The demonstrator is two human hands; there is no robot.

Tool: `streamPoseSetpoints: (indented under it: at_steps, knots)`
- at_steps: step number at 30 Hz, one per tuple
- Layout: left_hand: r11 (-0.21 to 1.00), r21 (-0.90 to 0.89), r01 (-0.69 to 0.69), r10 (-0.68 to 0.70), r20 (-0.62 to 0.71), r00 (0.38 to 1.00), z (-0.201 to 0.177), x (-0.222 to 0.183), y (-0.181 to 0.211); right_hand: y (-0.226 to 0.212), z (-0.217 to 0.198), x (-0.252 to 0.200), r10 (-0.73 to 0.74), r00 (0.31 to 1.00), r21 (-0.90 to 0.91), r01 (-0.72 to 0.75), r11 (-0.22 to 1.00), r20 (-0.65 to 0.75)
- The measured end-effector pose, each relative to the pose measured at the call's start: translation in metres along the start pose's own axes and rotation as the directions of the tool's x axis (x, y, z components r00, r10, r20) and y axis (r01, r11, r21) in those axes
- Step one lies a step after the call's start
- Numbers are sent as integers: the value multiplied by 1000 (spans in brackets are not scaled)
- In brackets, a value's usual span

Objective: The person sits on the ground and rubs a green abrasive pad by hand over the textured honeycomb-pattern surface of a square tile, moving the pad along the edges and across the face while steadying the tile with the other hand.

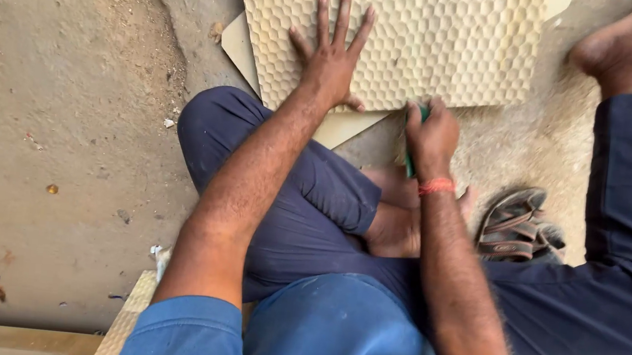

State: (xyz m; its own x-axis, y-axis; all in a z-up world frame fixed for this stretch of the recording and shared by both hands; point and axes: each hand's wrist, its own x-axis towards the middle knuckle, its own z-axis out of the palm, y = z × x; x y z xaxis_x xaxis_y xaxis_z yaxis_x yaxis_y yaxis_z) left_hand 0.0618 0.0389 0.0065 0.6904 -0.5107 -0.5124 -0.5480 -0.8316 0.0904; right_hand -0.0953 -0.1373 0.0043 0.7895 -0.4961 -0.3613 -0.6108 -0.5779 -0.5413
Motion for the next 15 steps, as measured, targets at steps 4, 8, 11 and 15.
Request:
streamPoseSetpoints:
  at_steps: [4,8,11,15]
  knots:
    - [1000,10,15,-15,32,999,-4,-3,2,-17,-6,2,51,999,-135,-50,990,3]
    - [1000,15,-5,4,52,999,-10,-3,-1,-27,-10,-3,27,998,-183,-17,983,53]
    - [999,35,-22,20,70,997,-12,1,0,-25,-3,1,9,1000,-201,-3,979,28]
    - [998,64,-30,27,50,998,0,-1,0,-18,-1,-10,-136,991,-262,129,956,-8]
